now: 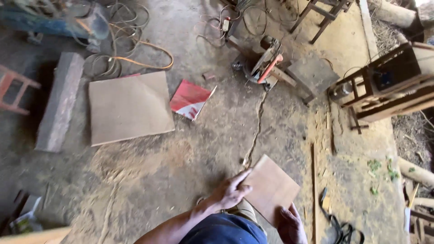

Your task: Measuring a wooden board with a ruler and pen, then cutting it into smaller pieces using a miter saw.

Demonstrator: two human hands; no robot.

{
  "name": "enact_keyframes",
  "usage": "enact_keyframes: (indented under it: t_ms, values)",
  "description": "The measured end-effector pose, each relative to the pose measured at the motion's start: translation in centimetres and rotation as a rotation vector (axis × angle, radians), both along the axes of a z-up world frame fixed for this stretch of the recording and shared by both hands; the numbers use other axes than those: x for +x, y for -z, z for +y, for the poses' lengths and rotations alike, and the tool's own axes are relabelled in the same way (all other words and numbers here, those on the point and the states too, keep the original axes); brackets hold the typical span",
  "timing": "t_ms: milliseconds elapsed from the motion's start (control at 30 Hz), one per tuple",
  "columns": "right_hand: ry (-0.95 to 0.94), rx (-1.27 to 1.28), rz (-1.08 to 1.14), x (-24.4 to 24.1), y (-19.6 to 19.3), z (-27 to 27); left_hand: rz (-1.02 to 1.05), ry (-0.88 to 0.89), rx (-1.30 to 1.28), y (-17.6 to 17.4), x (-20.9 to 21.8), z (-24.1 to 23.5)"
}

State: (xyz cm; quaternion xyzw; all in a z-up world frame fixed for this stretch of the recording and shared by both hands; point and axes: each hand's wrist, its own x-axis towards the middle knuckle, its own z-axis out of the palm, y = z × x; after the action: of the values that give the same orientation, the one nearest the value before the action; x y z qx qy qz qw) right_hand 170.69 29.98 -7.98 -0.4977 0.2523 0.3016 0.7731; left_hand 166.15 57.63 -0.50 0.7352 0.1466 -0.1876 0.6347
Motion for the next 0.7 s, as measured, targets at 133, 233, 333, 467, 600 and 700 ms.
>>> enact_keyframes:
  t_ms: [133, 233, 333, 467, 600, 700]
  values:
    - [0.026, -0.004, -0.037, 11.2, 8.4, 0.1, -0.033, -0.006, -0.098, 6.1, 13.4, 3.2]
    - [-0.074, 0.031, -0.150, 22.4, 8.6, 5.4, 0.151, 0.065, 0.070, 6.5, 23.4, 8.2]
    - [-0.166, -0.098, -0.057, 32.5, 5.3, 13.5, 0.224, -0.121, -0.194, 11.6, 31.0, 12.5]
    - [-0.378, -0.271, -0.074, 45.0, 4.3, 22.4, 0.130, -0.442, -0.140, 16.3, 40.8, 17.1]
    - [-0.573, -0.194, -0.190, 54.7, 10.6, 29.0, 0.336, -0.729, -0.075, 26.5, 48.7, 21.9]
    - [-0.473, -0.191, -0.069, 61.7, 16.3, 34.1, 0.370, -0.806, 0.015, 29.9, 56.0, 27.6]
